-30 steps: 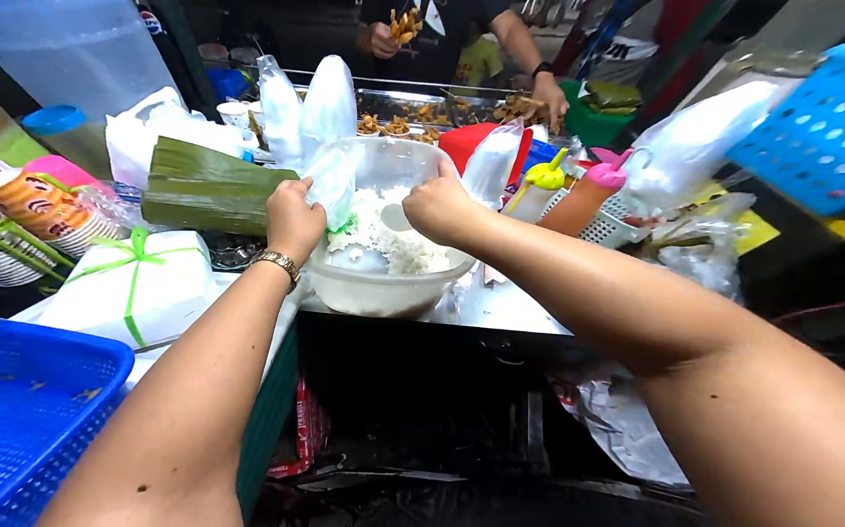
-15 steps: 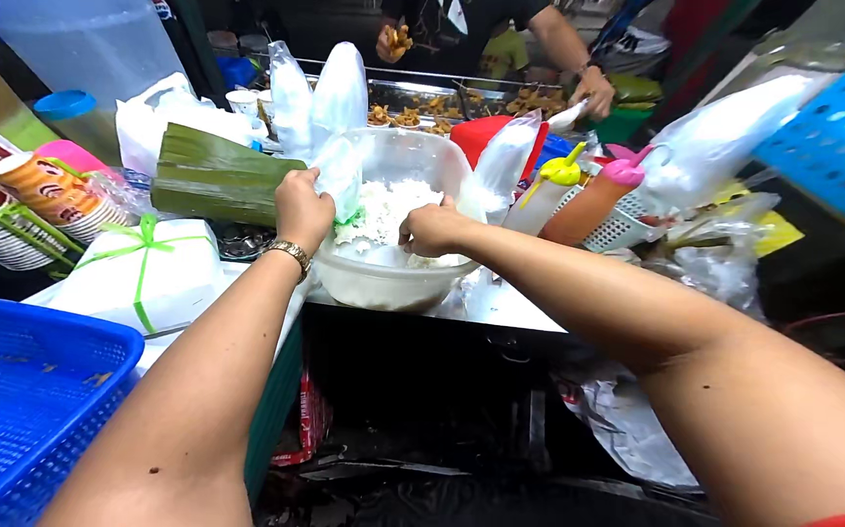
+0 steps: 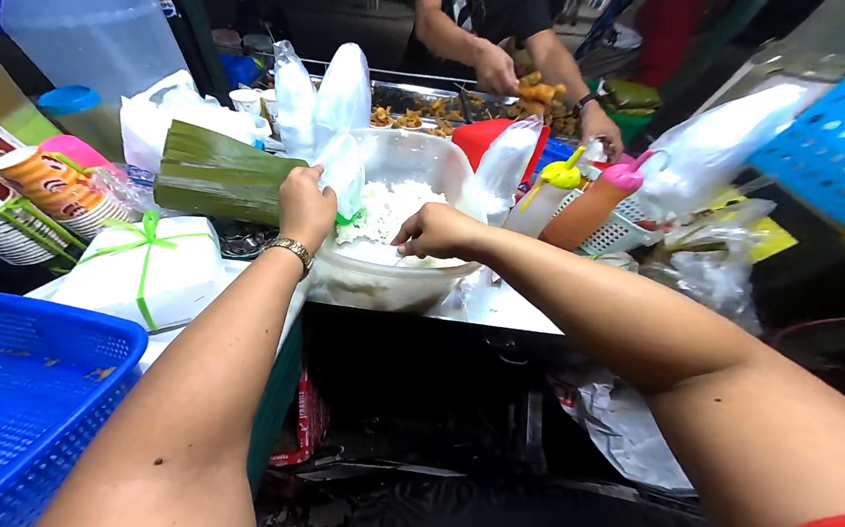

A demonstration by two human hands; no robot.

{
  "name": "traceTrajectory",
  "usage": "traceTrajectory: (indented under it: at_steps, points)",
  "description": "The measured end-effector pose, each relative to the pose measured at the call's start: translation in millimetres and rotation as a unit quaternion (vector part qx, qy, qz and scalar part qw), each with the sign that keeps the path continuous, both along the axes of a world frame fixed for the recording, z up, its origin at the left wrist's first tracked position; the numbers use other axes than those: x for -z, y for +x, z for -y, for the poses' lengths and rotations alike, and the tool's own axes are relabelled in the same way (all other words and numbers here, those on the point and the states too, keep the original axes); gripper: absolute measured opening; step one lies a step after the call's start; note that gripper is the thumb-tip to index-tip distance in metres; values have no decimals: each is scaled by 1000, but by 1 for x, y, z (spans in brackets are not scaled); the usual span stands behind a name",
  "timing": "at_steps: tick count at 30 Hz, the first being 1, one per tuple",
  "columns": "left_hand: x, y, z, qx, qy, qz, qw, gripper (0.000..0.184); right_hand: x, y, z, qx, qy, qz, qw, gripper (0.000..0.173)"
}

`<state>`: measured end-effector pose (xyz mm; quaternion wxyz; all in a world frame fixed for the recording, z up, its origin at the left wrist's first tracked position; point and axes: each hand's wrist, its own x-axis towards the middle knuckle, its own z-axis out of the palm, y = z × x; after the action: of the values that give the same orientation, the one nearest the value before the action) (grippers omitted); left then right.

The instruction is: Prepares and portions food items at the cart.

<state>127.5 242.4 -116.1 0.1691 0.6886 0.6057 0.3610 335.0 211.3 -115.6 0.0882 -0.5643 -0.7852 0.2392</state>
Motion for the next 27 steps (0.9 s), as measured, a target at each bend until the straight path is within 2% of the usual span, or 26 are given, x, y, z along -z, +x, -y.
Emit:
traceTrajectory:
  at_steps: [4, 6, 9, 12, 15, 18, 19, 21, 22, 23, 27]
  points:
    - [-7, -2, -1, 30, -13, 35, 999, 43, -11, 19, 2, 63, -68, -128, 987, 16]
    - [-12, -6, -2, 44, -6, 12, 999, 42, -21, 30, 3, 81, -70, -165, 980, 15]
    - [-17, -12, -5, 88, 32, -99, 991, 52, -41, 44, 5, 104, -39, -158, 981, 16]
    - [-25, -6, 0, 142, -13, -166, 976, 61, -64, 48, 5, 136, 19, -111, 984, 15]
    - [-30, 9, 7, 175, -87, -84, 977, 77, -79, 37, -3, 128, 94, 7, 987, 17]
    - [-26, 23, 14, 197, -125, 2, 972, 84, -74, -10, 7, 70, 159, 162, 971, 20]
    - [-26, 26, 17, 198, -137, 15, 971, 80, -68, -30, 17, 38, 197, 204, 958, 17]
    - [-28, 27, 20, 184, -147, 30, 971, 55, -61, -58, 33, -23, 275, 262, 925, 14]
    - [-29, 25, 20, 168, -151, 53, 973, 46, -64, -63, 38, -41, 304, 279, 910, 13]
    - [-28, 21, 17, 152, -154, 98, 971, 45, -71, -63, 42, -45, 328, 275, 903, 13]
    - [-25, 2, 1, 68, -130, 260, 954, 52, -88, -38, 30, 34, 356, 223, 907, 15]
